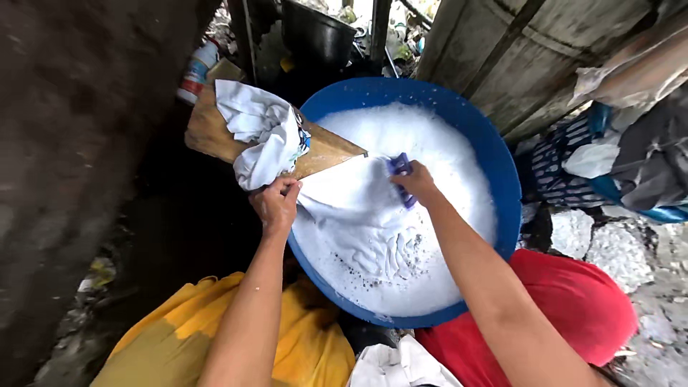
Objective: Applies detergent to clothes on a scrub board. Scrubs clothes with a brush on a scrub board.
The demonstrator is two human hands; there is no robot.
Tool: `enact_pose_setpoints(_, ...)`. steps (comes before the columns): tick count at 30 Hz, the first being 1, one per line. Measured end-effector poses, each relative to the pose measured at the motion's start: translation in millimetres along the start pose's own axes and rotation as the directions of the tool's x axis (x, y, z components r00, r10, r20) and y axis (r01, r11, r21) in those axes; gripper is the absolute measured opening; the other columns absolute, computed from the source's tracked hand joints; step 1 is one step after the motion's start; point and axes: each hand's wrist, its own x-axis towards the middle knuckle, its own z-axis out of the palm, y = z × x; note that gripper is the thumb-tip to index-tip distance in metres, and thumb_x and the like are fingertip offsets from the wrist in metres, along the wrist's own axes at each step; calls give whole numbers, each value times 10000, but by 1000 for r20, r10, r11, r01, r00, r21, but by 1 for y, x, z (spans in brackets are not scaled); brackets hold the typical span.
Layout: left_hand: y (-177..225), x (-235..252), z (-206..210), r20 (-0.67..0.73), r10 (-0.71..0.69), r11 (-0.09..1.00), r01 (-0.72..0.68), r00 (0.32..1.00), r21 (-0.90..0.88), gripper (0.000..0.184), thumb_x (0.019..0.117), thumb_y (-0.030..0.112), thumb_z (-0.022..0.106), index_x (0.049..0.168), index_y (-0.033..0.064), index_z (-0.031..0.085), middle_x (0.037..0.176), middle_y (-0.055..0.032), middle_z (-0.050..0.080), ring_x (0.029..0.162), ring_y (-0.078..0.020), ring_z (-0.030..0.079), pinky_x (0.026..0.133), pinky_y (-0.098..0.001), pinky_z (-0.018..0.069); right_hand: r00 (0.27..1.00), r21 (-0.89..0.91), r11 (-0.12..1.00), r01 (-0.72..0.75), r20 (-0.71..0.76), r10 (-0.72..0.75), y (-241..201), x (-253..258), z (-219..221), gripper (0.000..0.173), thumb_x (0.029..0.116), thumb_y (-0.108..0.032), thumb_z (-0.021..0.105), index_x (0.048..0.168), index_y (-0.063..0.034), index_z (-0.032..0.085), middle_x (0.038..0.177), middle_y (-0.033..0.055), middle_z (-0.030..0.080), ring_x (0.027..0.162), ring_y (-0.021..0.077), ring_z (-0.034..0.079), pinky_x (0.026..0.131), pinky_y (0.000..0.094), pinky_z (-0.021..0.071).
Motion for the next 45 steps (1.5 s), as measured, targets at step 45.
enact_pose_setpoints(45, 12, 0, -9, 72, -29, 998, 26, 997, 49, 259, 1015, 224, 638, 1111, 1, 727, 983, -214, 721, 948, -378, 683, 902, -605, 489, 978, -94, 993, 65, -194, -82, -23, -27, 62, 714, 913, -286, 756, 1499, -15, 451, 1365, 339, 561, 1229, 519, 584, 956, 680, 502)
